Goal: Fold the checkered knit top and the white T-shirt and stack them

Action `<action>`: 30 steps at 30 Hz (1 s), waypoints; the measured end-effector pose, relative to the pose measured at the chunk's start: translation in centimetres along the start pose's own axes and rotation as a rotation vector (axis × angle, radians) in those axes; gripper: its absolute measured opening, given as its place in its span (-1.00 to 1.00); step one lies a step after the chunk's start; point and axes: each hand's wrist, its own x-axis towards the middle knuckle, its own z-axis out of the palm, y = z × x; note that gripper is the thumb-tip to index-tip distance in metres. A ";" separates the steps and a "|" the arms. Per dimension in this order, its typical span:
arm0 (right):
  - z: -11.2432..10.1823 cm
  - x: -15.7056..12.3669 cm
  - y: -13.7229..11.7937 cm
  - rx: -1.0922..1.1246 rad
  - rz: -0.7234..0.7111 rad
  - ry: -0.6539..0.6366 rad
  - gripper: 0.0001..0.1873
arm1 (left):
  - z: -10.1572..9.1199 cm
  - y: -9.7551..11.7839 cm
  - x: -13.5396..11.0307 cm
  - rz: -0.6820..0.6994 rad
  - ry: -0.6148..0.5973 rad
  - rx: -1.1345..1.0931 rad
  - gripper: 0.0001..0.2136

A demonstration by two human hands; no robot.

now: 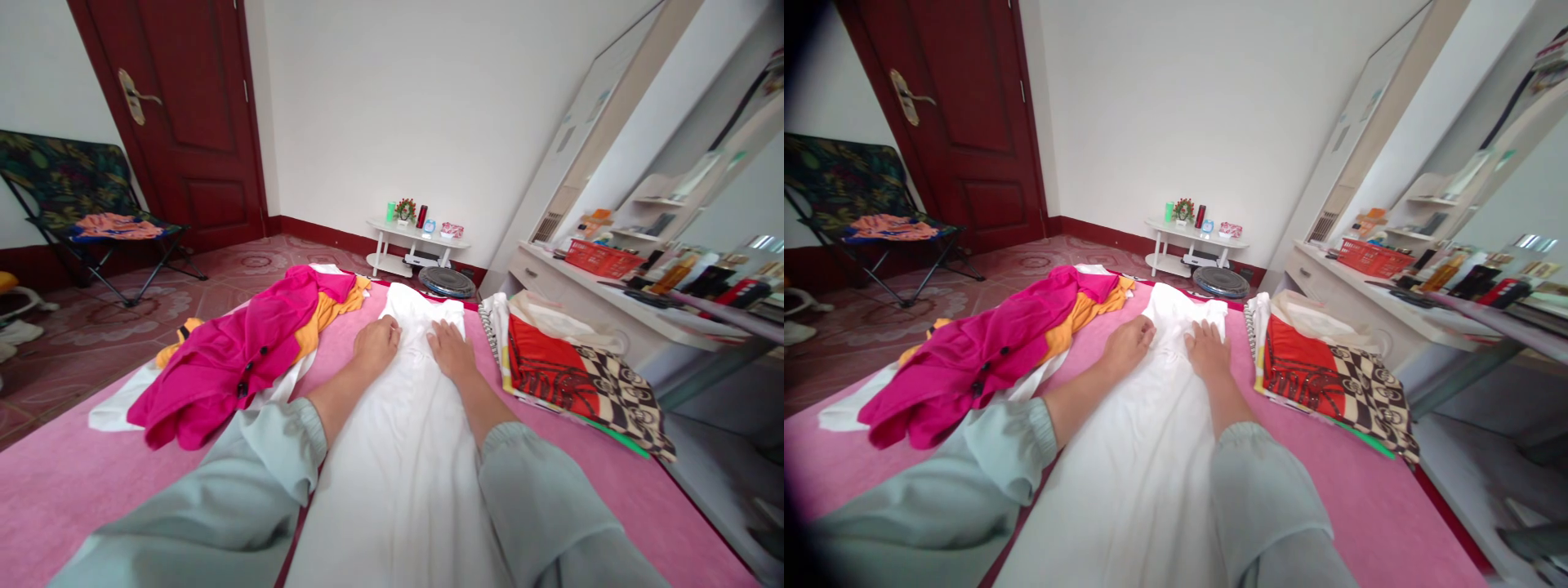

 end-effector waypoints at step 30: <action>0.0 -0.4 0.1 -0.024 -0.075 0.088 -0.52 | -0.8 -1.0 -0.2 -0.014 -0.033 -0.014 -0.75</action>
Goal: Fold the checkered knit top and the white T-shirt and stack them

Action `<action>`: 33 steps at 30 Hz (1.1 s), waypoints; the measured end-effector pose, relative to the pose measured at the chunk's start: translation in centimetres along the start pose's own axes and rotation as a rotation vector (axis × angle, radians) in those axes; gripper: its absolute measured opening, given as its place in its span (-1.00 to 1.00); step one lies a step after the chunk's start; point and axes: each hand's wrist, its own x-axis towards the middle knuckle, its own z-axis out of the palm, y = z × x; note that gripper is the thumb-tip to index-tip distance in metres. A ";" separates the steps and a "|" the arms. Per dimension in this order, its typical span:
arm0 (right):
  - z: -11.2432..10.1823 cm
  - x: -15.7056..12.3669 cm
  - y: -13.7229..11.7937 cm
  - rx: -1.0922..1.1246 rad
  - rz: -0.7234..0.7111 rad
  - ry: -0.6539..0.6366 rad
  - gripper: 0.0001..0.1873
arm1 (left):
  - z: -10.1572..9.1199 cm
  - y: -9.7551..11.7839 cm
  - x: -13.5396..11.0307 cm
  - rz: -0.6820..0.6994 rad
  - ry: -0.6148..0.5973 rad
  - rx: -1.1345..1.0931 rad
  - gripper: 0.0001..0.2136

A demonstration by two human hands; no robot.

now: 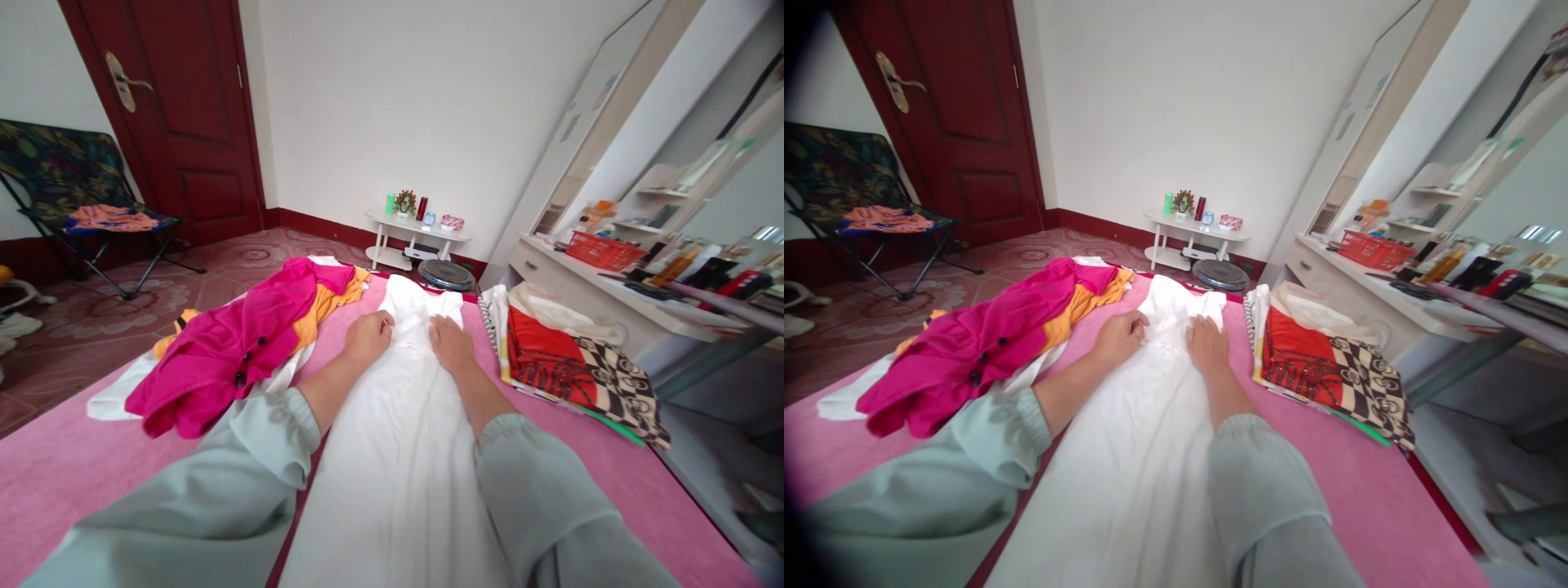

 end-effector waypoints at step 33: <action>-1.6 -6.2 0.4 0.047 0.083 -0.259 -0.22 | 2.1 -3.7 0.7 -0.167 0.186 -0.544 -0.95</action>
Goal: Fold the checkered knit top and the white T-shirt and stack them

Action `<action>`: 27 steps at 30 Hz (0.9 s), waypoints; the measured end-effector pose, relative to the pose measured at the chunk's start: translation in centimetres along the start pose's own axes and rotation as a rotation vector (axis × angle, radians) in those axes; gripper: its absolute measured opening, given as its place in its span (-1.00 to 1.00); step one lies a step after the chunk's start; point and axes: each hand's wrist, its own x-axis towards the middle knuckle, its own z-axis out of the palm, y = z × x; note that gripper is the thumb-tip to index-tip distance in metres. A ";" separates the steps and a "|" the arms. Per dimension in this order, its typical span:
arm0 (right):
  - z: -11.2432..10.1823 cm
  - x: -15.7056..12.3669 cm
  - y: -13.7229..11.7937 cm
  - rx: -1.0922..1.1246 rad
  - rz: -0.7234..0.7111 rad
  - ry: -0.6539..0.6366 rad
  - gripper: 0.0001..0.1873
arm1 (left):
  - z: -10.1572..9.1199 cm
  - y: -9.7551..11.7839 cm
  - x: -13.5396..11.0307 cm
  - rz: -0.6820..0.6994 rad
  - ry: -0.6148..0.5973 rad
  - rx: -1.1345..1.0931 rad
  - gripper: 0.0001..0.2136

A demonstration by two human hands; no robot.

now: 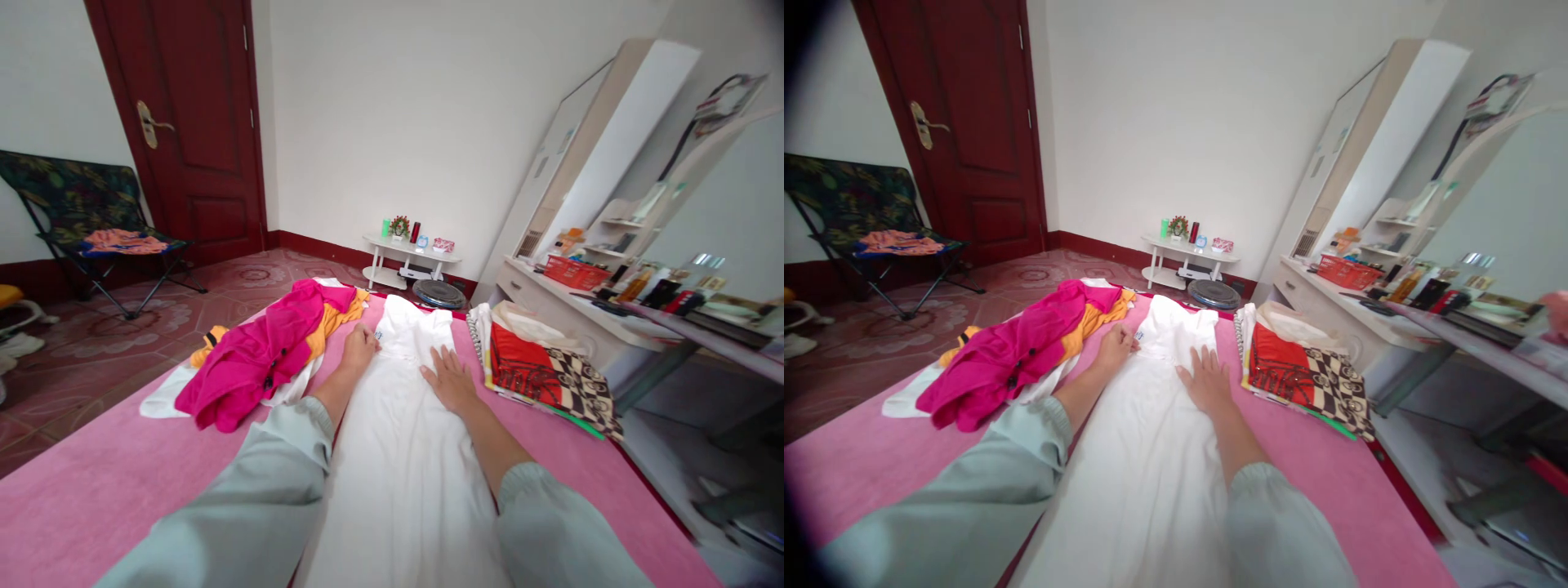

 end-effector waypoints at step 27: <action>-5.3 -25.9 4.1 0.395 -0.474 -0.022 -0.56 | -19.2 8.6 -17.6 0.453 -1.013 0.295 -0.68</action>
